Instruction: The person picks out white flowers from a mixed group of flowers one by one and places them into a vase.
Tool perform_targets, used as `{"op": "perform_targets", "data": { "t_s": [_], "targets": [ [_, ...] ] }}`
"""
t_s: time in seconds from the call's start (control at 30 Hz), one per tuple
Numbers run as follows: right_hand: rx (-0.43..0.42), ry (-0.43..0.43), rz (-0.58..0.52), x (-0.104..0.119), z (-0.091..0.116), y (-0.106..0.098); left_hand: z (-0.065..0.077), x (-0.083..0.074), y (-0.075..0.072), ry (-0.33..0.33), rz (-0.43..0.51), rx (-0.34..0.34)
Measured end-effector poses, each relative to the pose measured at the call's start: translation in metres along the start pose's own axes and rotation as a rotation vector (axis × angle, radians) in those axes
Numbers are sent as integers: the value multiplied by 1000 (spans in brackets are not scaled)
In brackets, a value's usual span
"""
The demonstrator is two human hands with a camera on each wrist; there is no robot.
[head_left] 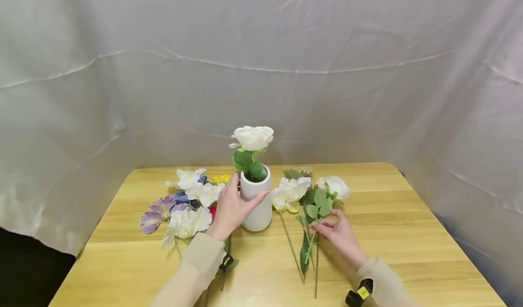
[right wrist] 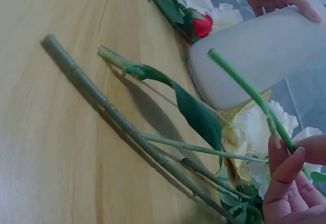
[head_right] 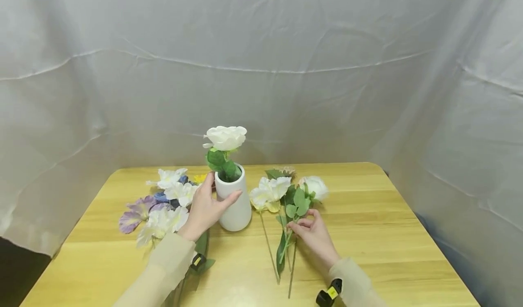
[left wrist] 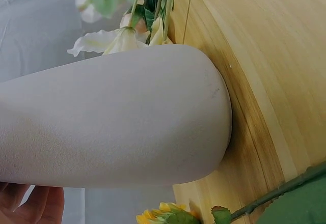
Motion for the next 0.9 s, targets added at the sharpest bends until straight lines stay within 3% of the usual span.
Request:
{"op": "perform_targets", "data": {
  "t_s": [0.27,0.63,0.9],
  "targets": [
    [27,-3,-80,7,-3,-8,-1,1,1,4,16,-3],
    [63,-125,-117,23,-6,-12,-1,2,3,-22,1,12],
    [24,-171,-119,40,-13,-11,0,3,3,-25,-23,4]
  ]
}}
Point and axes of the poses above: each hand's wrist, its own z-axis away from the middle knuckle, its own y-axis out of the palm, x = y × z, the point moved 4 cm from there along -z, towards the middle knuckle, and after that the axes turned 11 degrees about -x, right-handed, at the moved point
